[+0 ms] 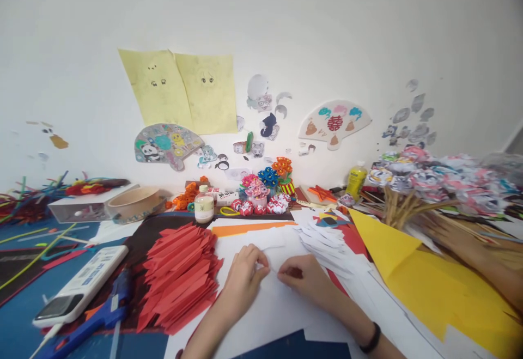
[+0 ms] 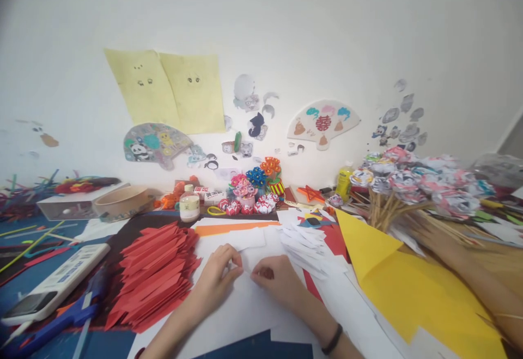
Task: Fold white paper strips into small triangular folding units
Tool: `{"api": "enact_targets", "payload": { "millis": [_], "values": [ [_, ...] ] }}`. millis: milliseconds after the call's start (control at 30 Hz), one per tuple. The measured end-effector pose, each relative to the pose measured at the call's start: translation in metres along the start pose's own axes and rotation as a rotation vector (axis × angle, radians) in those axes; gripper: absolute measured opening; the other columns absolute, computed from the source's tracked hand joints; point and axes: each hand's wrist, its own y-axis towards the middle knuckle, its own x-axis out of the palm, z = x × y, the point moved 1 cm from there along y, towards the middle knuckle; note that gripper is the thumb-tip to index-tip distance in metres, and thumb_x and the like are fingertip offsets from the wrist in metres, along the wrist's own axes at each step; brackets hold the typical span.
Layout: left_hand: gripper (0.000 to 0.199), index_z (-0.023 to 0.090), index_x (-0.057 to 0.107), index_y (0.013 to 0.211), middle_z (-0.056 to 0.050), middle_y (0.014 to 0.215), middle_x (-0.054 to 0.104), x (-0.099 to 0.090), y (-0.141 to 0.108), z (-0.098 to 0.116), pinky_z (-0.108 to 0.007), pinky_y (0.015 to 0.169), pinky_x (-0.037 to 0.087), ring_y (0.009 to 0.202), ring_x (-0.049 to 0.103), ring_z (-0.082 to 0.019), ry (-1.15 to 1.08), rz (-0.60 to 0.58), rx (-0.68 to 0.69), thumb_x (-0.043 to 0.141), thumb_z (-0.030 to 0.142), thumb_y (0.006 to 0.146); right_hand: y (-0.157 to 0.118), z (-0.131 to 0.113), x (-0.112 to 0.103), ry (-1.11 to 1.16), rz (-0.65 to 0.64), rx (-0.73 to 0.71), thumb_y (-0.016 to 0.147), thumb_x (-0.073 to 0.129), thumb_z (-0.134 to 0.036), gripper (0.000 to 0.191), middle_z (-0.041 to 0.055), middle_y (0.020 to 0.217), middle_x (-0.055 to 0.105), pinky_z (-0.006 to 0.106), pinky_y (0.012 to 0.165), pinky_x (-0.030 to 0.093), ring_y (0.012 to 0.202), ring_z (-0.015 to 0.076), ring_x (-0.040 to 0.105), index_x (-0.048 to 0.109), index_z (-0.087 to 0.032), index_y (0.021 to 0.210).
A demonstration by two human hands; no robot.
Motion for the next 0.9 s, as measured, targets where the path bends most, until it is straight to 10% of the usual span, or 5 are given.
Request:
{"api": "enact_targets", "payload": {
  "millis": [200,367,567,900],
  "values": [
    [0.038,0.021,0.047,0.11,-0.004,0.1,0.055,0.004,-0.003,-0.004,-0.031,0.079,0.042,0.082,0.051,-0.018,-0.139,0.124,-0.088,0.063,0.024,0.075,0.003,0.002,0.001,0.417,0.053,0.116,0.081,0.056,-0.038,0.023,0.0022,0.057,0.066,0.024,0.048,0.045,0.052,0.0177,0.065,0.057,-0.016,0.075],
    [0.012,0.018,0.054,0.074,0.003,0.066,0.054,0.018,-0.002,-0.008,-0.023,0.063,0.037,0.065,0.048,-0.014,-0.165,0.007,-0.14,0.055,0.027,0.081,0.006,0.005,0.008,0.597,-0.085,0.102,0.078,0.06,-0.044,0.032,0.0063,0.069,0.069,0.026,0.052,0.048,0.061,0.0201,0.068,0.059,-0.014,0.087],
    [0.023,0.018,0.047,0.057,0.005,0.056,0.047,0.007,-0.003,-0.014,-0.022,0.056,0.03,0.058,0.043,-0.012,-0.049,-0.132,-0.168,0.057,0.024,0.077,0.006,0.017,-0.003,0.298,0.115,0.103,0.074,0.065,-0.04,0.033,0.003,0.075,0.067,0.025,0.055,0.045,0.061,0.0155,0.06,0.062,-0.016,0.096],
    [0.009,0.021,0.062,0.078,0.002,0.078,0.066,0.011,-0.005,-0.025,-0.026,0.066,0.035,0.07,0.053,-0.015,0.045,-0.124,-0.126,0.062,0.017,0.07,-0.002,0.012,-0.003,-0.167,0.074,0.073,0.065,0.069,-0.02,0.006,-0.0016,0.06,0.06,0.023,0.054,0.036,0.058,0.0134,0.052,0.064,-0.017,0.064]
  ]
}}
